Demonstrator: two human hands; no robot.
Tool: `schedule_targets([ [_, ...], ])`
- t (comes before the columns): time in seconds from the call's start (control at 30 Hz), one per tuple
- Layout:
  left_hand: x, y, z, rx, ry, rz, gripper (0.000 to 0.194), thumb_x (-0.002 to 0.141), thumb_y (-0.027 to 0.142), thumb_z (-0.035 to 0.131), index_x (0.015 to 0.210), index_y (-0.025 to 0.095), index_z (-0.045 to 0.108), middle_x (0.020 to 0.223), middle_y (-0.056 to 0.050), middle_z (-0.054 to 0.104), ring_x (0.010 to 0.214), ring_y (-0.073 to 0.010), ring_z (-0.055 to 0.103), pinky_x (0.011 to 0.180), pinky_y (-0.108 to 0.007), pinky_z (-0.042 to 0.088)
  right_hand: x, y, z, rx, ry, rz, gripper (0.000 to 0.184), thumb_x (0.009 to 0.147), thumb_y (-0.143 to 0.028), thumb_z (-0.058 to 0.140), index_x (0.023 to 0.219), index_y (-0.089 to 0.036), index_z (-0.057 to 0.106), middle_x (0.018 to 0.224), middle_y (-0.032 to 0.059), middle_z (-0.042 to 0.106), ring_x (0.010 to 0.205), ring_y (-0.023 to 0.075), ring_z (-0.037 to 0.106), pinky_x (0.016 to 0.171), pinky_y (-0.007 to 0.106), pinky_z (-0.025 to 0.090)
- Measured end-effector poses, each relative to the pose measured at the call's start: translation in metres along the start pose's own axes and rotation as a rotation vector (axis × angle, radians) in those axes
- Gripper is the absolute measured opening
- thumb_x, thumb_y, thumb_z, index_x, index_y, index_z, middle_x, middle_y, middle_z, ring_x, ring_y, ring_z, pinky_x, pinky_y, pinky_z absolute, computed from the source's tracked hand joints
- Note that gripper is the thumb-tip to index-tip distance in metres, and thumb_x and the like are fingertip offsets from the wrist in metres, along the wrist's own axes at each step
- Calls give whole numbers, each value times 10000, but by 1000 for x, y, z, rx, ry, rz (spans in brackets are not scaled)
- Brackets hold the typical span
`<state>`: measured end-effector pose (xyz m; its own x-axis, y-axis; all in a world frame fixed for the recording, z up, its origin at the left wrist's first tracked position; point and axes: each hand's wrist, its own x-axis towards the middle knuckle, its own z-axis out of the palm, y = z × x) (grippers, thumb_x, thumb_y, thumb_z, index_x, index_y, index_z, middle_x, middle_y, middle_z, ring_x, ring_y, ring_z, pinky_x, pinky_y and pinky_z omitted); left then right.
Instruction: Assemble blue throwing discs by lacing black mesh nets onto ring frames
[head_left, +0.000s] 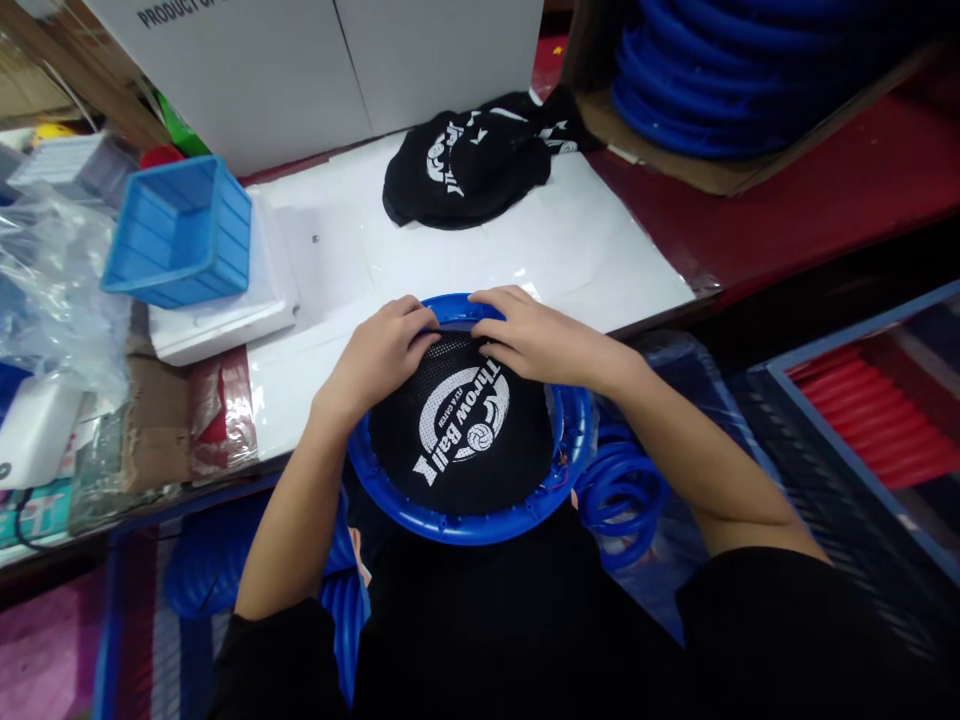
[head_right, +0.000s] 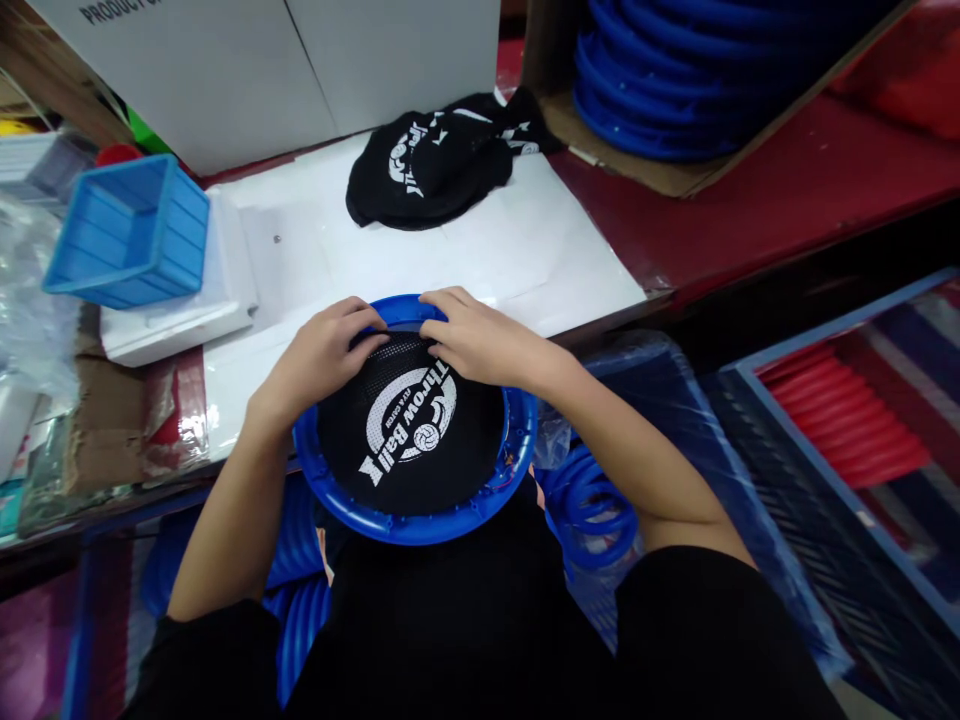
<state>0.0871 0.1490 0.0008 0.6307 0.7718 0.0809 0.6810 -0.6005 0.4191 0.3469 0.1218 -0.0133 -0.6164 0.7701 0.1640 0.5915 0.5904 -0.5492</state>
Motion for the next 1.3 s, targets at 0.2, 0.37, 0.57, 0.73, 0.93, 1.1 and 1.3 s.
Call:
schedule_targets([
  [0.2,-2,-8,-5,-134,52,10,153,994,258,628,977,218,774,1025,-78,740,953,-222,684,922,-391,539,-3,7,9,4,20,43,223,1001,-330,603,1186,-240,689,1543,147,528,1482,358,434,1239,647,395],
  [0.37,1,-19,-12,-235,-20,-45,131,932,260,682,944,236,810,960,-47,804,903,-207,717,900,-362,550,1,14,1,128,-32,63,132,982,-376,626,965,-252,668,1433,129,631,1417,338,508,1197,625,430],
  [0.57,6,-32,-22,-441,-155,-160,120,889,272,698,888,212,801,867,-41,798,772,-175,707,776,-321,566,6,25,-8,270,-40,78,136,933,-362,656,860,-249,633,1388,106,703,1325,320,620,1149,592,462],
  [0.73,-1,-26,-20,-301,-180,-12,158,914,360,717,985,247,801,1047,-62,742,960,-208,688,884,-353,553,8,30,-9,320,-37,93,171,912,-400,686,838,-249,657,1382,77,714,1304,299,639,1150,537,475],
  [0.93,-2,-17,-13,-110,-246,8,261,860,335,790,1110,263,769,1099,-67,644,952,-231,653,875,-383,535,10,29,-12,345,-44,127,198,883,-401,740,805,-239,657,1356,75,724,1252,304,658,1124,531,491],
  [1.1,7,-18,-17,-133,-258,-1,102,913,287,674,945,220,744,988,-57,694,899,-208,657,858,-358,514,10,30,-14,382,-55,127,171,919,-390,677,845,-236,677,1345,76,733,1172,284,680,1064,517,515],
  [1.3,11,-27,-23,-372,-187,-158,117,877,301,674,838,212,740,841,-33,754,789,-181,667,793,-342,522,12,32,-15,356,-45,114,166,940,-369,608,840,-246,656,1316,68,737,1108,269,676,1021,506,518],
])
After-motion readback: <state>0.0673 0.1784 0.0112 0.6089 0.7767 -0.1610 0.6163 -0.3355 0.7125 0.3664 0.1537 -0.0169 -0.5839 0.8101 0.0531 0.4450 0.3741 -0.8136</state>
